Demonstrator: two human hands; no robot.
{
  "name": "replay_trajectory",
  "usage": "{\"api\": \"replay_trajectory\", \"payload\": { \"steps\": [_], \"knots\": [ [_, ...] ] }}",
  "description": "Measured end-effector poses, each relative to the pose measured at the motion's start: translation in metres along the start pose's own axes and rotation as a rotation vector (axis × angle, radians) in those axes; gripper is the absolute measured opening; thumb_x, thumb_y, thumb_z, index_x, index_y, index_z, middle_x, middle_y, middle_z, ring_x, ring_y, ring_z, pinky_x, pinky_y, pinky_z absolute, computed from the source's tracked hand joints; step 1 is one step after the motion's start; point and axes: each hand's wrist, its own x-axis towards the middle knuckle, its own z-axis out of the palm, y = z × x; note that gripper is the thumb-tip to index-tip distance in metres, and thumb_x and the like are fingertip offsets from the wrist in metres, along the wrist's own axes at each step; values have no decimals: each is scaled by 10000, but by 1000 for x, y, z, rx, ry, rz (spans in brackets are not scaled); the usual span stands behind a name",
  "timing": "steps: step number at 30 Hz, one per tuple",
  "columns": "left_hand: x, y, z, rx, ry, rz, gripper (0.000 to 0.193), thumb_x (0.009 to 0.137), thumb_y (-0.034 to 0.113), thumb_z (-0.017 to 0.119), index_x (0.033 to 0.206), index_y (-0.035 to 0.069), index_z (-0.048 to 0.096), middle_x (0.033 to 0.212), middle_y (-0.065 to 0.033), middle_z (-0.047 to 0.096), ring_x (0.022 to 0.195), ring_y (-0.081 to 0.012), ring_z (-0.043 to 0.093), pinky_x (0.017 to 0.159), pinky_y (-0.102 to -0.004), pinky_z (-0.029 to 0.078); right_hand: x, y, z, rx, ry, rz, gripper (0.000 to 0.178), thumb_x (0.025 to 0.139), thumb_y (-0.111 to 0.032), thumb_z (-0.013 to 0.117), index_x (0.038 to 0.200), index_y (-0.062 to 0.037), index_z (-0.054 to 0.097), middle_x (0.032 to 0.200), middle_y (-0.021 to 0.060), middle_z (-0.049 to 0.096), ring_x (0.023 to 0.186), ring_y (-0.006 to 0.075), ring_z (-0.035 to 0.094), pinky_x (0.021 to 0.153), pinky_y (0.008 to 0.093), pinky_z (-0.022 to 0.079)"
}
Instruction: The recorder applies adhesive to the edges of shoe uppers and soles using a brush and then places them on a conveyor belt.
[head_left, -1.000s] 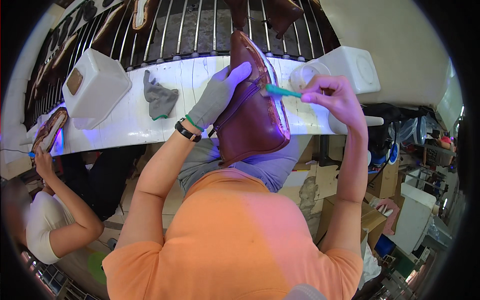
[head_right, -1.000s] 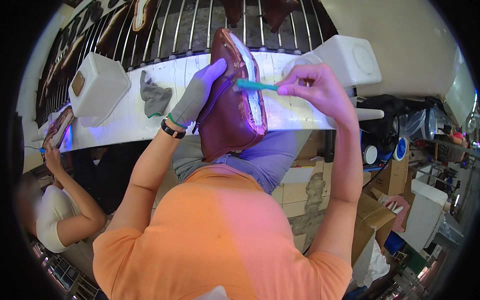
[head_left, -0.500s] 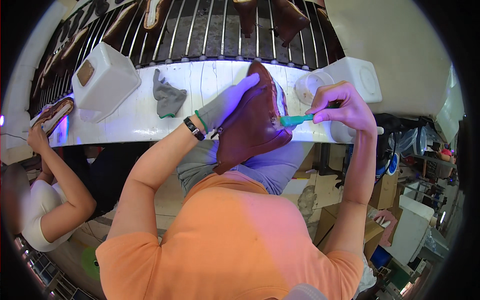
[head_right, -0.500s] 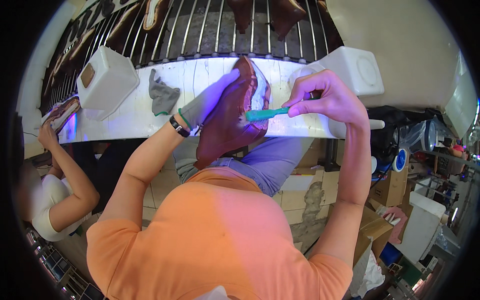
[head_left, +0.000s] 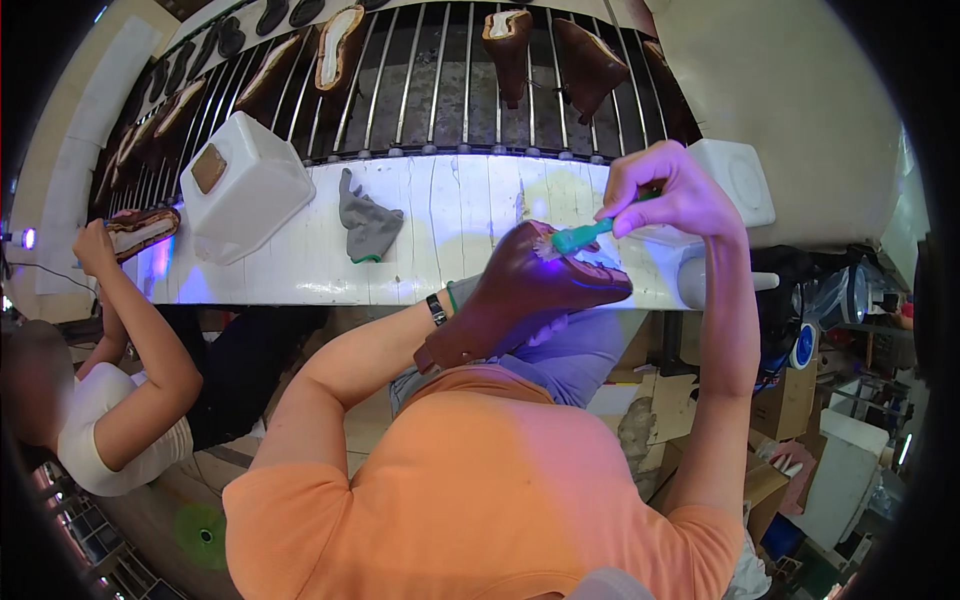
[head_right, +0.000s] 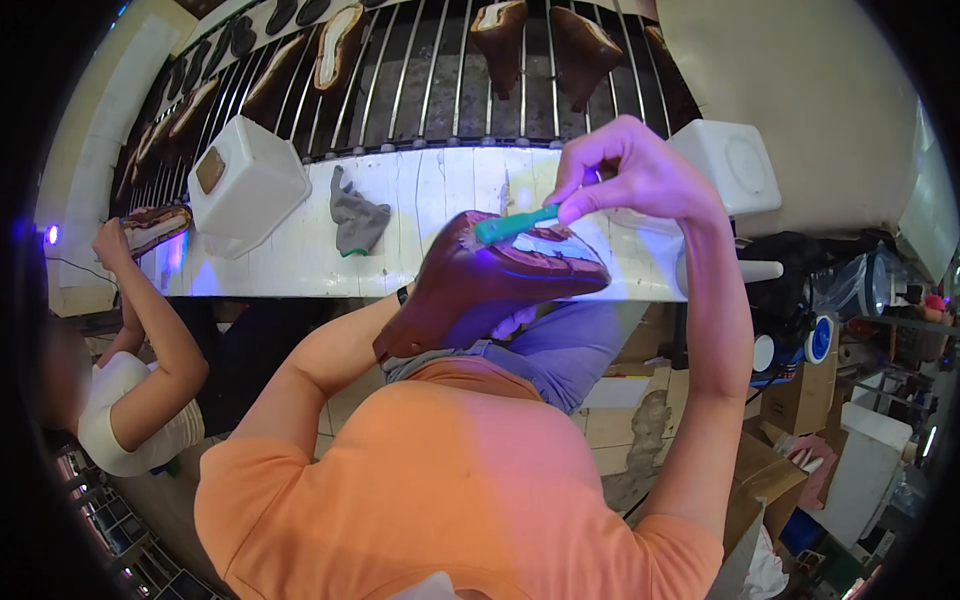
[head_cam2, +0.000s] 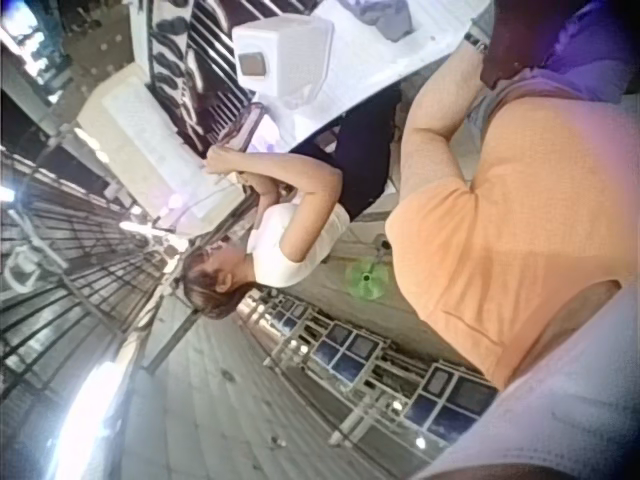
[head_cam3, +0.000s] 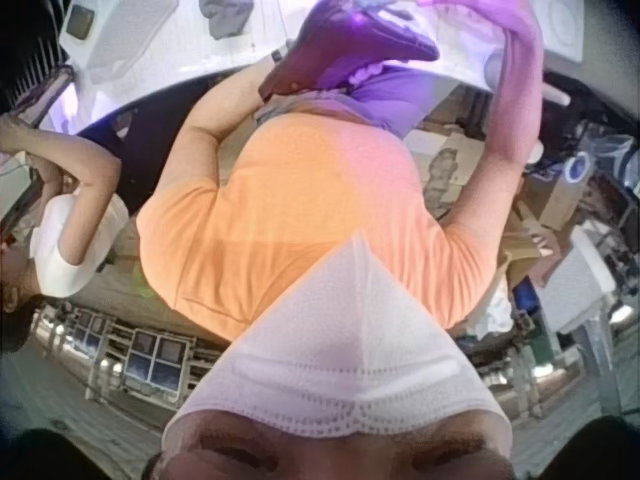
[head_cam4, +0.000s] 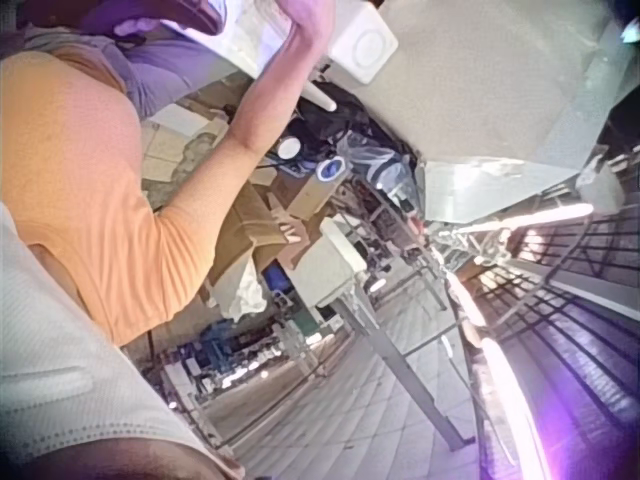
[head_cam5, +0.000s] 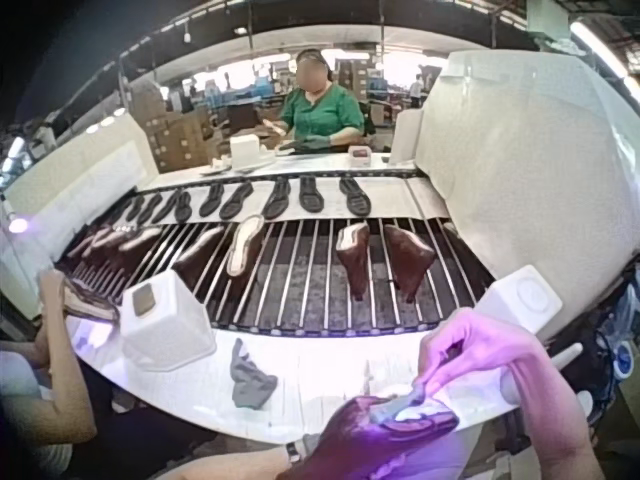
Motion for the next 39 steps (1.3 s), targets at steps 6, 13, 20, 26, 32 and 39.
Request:
{"api": "replay_trajectory", "payload": {
  "steps": [6, 13, 20, 26, 32, 39],
  "knots": [
    [8, -31, -16, -707, -418, -87, 419, 943, 309, 508, 1128, -67, 514, 737, -179, 580, 517, -208, 581, 425, -295, 492, 16, -2, -3, 4, -59, 18, 212, 636, -73, 833, 790, 10, 713, 738, 73, 666, 688, 124, 614, 619, 244, 462],
    [-14, -18, -11, -143, -282, 128, 449, 1000, 241, 408, 1357, -33, 396, 1122, -231, 571, 998, -268, 607, 812, -324, 515, 14, 3, -1, 56, -96, -1, 209, 652, -89, 827, 793, 15, 712, 725, 66, 664, 669, 123, 607, 607, 246, 456],
    [-5, -27, -4, -77, -33, 334, 251, 890, 5, 561, 1139, -8, 596, 1037, -83, 639, 958, -138, 594, 883, -251, 495, 24, -11, 9, -57, 101, -91, 188, 723, -147, 799, 806, -3, 712, 707, 21, 658, 645, 64, 569, 581, 218, 405],
    [-21, -7, -9, 199, -309, 230, 414, 953, 146, 523, 1352, 57, 459, 1275, -109, 552, 1156, -217, 548, 1015, -341, 423, 22, -11, -11, -158, -260, -38, 171, 705, -126, 800, 808, -13, 726, 664, 20, 651, 611, 75, 572, 572, 233, 428],
    [-8, 10, -27, 1271, 36, 786, 406, 909, 238, 596, 1264, 52, 537, 1053, -78, 640, 964, -204, 608, 875, -325, 485, -31, 0, -39, -308, 299, 1, 150, 771, -121, 744, 878, -18, 721, 682, -7, 632, 595, 50, 508, 546, 218, 391],
    [80, -116, -120, 247, 1131, 1180, 561, 895, 414, 598, 1243, -12, 487, 1228, -98, 551, 1112, -209, 542, 934, -371, 454, -42, 50, 20, -37, 1343, -67, 145, 862, -168, 683, 895, -32, 721, 703, -43, 608, 587, 8, 414, 524, 172, 308]
  ]
}}
